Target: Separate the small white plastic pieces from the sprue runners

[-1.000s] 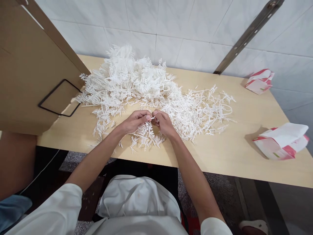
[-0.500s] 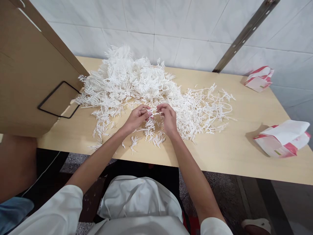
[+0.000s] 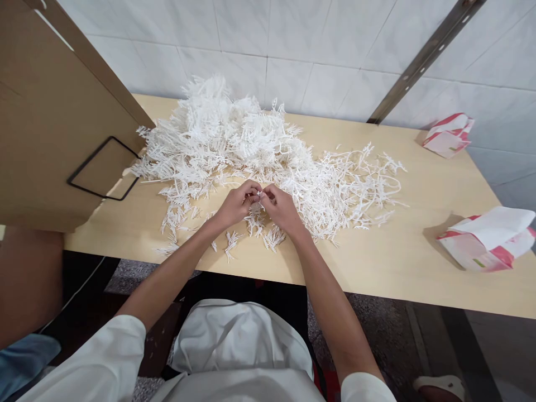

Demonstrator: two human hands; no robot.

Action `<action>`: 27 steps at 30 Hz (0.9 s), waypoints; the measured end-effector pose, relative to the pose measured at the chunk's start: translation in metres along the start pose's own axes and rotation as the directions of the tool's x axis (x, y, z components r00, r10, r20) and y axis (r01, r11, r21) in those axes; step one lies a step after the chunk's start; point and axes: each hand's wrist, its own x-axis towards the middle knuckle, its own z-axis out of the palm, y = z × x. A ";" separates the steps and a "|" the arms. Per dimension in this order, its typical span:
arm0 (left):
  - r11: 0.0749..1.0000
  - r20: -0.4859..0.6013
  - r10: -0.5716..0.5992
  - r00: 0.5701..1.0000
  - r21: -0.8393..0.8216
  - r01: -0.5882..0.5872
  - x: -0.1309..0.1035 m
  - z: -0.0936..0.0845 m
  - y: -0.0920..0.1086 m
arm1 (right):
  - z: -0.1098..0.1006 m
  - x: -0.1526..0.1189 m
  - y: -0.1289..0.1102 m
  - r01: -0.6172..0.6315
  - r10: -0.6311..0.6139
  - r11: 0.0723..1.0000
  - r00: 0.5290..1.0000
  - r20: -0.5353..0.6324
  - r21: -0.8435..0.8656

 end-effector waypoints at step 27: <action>0.996 -0.067 0.011 0.998 0.095 -0.005 -0.001 0.002 0.002 | 0.001 0.001 -0.005 -0.084 0.099 0.921 0.995 -0.022 0.382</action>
